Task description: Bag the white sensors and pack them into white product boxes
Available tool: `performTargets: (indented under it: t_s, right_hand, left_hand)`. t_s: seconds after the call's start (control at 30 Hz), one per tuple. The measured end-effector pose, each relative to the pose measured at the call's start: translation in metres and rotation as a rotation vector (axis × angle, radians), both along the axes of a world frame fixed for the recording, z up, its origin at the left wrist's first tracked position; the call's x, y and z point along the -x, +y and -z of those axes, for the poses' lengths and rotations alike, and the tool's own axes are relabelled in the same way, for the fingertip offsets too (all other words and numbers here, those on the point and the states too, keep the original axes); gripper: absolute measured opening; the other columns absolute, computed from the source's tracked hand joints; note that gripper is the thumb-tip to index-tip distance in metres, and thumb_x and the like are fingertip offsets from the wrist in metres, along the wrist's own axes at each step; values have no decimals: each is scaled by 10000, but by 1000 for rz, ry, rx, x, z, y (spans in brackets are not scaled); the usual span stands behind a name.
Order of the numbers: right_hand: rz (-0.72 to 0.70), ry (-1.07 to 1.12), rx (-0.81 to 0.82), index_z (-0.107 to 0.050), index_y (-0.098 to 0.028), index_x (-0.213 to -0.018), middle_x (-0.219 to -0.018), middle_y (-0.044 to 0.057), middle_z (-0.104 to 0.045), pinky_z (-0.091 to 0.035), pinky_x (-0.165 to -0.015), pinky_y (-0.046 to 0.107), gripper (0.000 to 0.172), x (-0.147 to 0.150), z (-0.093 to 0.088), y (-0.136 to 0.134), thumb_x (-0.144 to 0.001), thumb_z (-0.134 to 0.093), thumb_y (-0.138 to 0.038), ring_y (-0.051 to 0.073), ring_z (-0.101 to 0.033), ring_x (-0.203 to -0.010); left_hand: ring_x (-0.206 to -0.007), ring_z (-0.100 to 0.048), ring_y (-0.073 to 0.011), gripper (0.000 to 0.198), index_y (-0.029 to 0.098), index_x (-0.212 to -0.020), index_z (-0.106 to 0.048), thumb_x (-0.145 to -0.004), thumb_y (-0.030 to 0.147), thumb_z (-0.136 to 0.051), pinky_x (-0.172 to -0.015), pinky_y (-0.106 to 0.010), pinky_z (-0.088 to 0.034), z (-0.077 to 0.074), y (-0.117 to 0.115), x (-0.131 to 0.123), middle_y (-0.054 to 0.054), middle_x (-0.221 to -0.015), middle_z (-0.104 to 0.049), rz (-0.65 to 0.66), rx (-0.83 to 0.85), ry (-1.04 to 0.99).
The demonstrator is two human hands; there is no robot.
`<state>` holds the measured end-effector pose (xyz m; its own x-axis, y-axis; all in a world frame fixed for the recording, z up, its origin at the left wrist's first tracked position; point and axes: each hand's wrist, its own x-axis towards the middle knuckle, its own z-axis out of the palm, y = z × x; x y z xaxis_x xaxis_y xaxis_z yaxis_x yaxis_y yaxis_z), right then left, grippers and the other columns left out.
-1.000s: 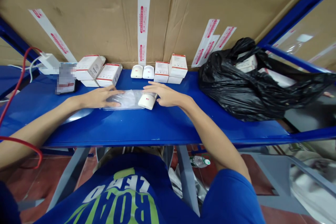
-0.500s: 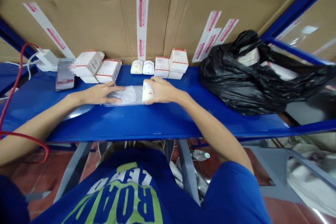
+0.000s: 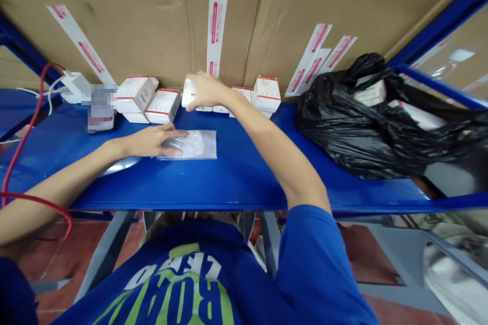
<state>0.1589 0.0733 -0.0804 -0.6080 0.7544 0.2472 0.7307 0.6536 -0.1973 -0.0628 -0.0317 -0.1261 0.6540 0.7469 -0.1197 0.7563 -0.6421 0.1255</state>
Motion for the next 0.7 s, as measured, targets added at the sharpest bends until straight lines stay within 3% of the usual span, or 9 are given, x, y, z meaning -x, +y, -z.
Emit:
performTargets:
  t_s: [0.23, 0.53, 0.6, 0.7]
  right_hand:
    - [69, -107, 115, -612, -116, -1399, -1412, 209, -629, -485, -1099, 542, 840, 34, 1, 25, -665, -943, -355, 420, -594, -1313]
    - [106, -113, 202, -465, -75, -1549, -1594, 256, -477, -410, -1198, 468, 967, 47, 25, 40, -730, -912, -328, 385, -494, -1457]
    - [109, -84, 171, -465, -74, -1550, -1596, 255, -475, -394, -1204, 468, 886, 43, 26, 36, -789, -866, -284, 372, -489, -1463]
    - [90, 60, 60, -569, -109, -1466, -1507, 213, -578, -393, -1188, 477, 580, 28, 25, 15, -924, -716, -255, 332, -542, -1410]
  left_hand:
    - [-1061, -667, -283, 713, 221, -1571, -472, -975, 612, -502, -1010, -369, -480, 2, 0, 2, -113, -1207, -600, 7, -11, -3]
    - [-1115, -654, -292, 714, 224, -1564, -483, -971, 621, -504, -1032, -379, -478, 5, 2, 5, -114, -1231, -608, 21, -6, -30]
    - [-1109, -658, -290, 707, 219, -1554, -495, -968, 615, -510, -1027, -378, -481, 4, 1, 5, -115, -1227, -613, 19, -4, -36]
    - [-1086, -669, -299, 723, 203, -1544, -503, -950, 614, -537, -1010, -391, -494, 2, -1, 3, -122, -1223, -618, -3, -5, -56]
